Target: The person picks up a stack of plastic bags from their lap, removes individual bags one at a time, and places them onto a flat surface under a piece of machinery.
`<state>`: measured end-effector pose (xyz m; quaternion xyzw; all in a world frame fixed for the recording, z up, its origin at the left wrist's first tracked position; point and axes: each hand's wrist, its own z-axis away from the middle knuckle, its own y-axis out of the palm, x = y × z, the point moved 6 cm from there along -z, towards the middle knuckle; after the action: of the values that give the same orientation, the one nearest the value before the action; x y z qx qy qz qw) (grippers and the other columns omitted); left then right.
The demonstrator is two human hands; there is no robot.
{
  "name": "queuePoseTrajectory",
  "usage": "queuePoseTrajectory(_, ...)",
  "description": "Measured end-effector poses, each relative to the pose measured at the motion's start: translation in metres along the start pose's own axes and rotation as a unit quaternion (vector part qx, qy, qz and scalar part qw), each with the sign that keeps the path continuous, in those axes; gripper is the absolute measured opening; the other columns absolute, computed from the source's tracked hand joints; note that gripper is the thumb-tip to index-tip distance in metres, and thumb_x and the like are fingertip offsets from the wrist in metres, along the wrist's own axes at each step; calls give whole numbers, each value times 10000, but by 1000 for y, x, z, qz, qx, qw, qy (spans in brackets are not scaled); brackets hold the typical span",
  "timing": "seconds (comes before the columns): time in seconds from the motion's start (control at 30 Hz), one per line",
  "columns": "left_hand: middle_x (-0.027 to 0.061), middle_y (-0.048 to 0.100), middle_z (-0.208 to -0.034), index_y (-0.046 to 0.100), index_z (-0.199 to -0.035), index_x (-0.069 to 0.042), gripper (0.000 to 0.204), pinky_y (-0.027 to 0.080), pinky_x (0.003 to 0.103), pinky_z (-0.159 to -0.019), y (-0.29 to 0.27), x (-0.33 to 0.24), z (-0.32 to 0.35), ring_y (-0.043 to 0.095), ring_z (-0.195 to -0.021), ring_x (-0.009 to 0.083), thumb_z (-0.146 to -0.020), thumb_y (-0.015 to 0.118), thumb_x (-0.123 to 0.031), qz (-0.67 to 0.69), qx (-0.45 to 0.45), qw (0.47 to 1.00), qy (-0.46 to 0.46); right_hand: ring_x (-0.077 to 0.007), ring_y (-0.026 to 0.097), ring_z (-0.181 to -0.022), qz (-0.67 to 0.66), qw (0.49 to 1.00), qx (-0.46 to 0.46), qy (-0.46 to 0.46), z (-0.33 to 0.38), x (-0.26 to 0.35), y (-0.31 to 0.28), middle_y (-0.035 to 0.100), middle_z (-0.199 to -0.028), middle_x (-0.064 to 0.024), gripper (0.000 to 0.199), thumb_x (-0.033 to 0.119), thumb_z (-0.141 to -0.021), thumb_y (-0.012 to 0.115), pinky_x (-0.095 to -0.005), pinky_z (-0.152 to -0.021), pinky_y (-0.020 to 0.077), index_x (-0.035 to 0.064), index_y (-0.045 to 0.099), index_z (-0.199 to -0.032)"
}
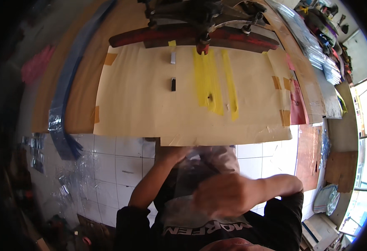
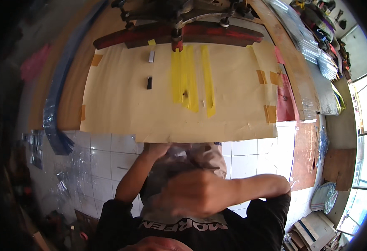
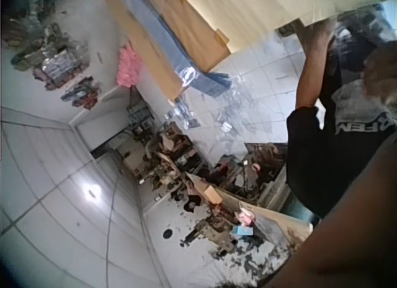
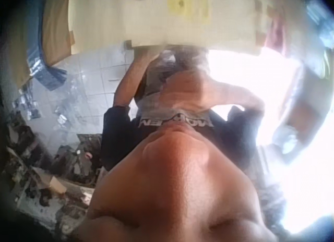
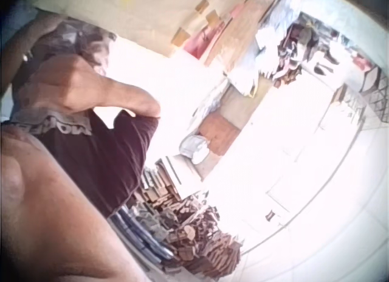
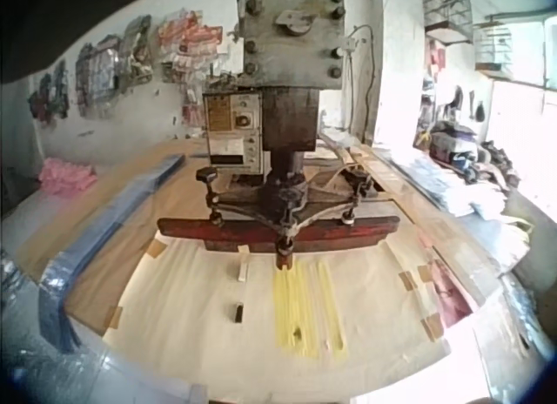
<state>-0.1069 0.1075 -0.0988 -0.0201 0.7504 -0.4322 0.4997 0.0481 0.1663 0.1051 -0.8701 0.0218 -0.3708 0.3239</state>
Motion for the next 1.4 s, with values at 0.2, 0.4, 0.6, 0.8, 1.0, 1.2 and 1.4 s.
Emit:
queuePoseTrajectory(0.2,107,600,-1268,602,-1208,-71,437,447,411,-958,13,27,4,569,-1137,277,-899,606,-381,130,60,987,-72,-202,659,-720,-299,848,-270,345,126,-97,32,678,-797,-112,303,228,-964,544,-300,-673,515,-34,662,-869)
queuePoseTrajectory(0.4,138,703,-859,593,-1274,-94,376,506,334,-751,11,-82,89,682,-739,232,-900,614,-124,310,358,865,167,-257,623,-1027,-195,838,-242,448,161,-210,40,643,-1126,-143,480,421,-991,451,-408,-874,510,13,553,-1222)
queuePoseTrajectory(0.6,206,662,-787,521,-1365,-132,505,499,367,-634,32,-96,137,654,-654,333,-875,640,-98,268,474,819,181,-281,591,-1101,382,897,117,191,125,-227,60,621,-1179,-125,501,403,-955,507,-438,-915,497,52,502,-1311)
queuePoseTrajectory(0.8,221,650,-767,565,-1291,-68,405,484,400,-617,27,-90,134,639,-666,367,-900,624,-155,270,467,827,158,-269,608,-1059,320,919,76,219,111,-245,89,634,-1144,-124,443,340,-934,538,-425,-882,505,61,532,-1279)
queuePoseTrajectory(1.0,223,649,-757,596,-1222,-29,355,491,412,-622,28,-93,140,643,-685,380,-901,619,-180,298,457,818,183,-256,625,-1017,241,919,1,311,102,-271,106,647,-1110,-122,391,278,-914,568,-412,-849,512,70,561,-1246)
queuePoseTrajectory(1.2,227,653,-785,598,-1220,-50,342,508,421,-654,30,-92,144,653,-716,379,-903,612,-180,282,455,822,194,-244,641,-976,233,852,-107,457,102,-302,137,660,-1075,-121,347,215,-894,599,-399,-816,519,80,590,-1213)
queuePoseTrajectory(1.4,216,665,-830,611,-1201,-63,330,521,418,-683,28,-89,145,657,-751,384,-899,621,-196,289,444,829,180,-232,658,-934,239,818,-145,502,106,-305,155,673,-1041,-120,313,152,-874,629,-386,-783,526,89,620,-1181)
